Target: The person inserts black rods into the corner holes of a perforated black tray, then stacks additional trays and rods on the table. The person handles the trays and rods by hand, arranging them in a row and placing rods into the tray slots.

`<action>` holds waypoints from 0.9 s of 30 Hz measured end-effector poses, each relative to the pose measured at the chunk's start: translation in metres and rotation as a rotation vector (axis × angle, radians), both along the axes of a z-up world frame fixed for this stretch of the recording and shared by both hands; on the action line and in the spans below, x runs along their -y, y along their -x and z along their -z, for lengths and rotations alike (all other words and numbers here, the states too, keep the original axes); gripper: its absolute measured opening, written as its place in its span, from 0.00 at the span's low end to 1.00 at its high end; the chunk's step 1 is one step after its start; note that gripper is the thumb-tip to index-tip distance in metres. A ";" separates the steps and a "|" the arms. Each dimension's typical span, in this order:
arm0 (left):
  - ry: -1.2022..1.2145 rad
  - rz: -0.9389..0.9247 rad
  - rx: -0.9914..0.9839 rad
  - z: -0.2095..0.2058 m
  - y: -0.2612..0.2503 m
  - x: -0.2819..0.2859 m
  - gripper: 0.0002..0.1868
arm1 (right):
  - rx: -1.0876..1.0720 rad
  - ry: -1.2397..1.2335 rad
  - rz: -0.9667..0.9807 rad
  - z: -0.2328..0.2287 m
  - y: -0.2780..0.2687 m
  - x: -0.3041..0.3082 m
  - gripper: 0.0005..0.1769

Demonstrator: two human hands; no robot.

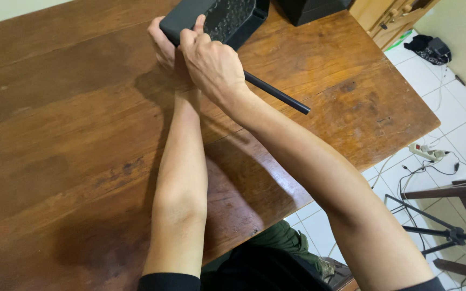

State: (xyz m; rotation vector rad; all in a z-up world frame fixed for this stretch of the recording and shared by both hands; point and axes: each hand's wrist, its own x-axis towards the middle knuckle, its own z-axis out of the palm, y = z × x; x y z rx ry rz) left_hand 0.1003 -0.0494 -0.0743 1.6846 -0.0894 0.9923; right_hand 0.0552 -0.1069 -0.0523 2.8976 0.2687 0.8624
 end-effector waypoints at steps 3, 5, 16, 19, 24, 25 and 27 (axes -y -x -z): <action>0.000 0.007 0.012 -0.002 0.000 0.000 0.34 | -0.104 -0.297 -0.071 -0.010 -0.007 0.008 0.16; -0.012 0.031 0.073 0.000 -0.001 -0.005 0.35 | -0.240 -0.452 -0.145 -0.025 -0.020 0.013 0.19; -0.027 -0.019 -0.056 -0.005 0.004 -0.006 0.33 | -0.153 -0.270 0.022 -0.017 0.002 -0.013 0.18; -0.051 -0.063 -0.034 -0.006 0.003 -0.003 0.34 | -0.023 -0.234 -0.074 -0.027 -0.002 0.001 0.19; -0.037 0.038 0.098 0.005 0.001 -0.007 0.34 | -0.846 -0.973 -0.104 -0.052 -0.025 0.025 0.23; -0.034 0.059 0.129 0.005 -0.001 -0.007 0.34 | -0.843 -0.941 -0.081 -0.051 -0.028 0.026 0.22; -0.065 0.012 0.185 0.004 -0.003 -0.008 0.35 | -0.836 -0.878 -0.034 -0.047 -0.032 0.026 0.21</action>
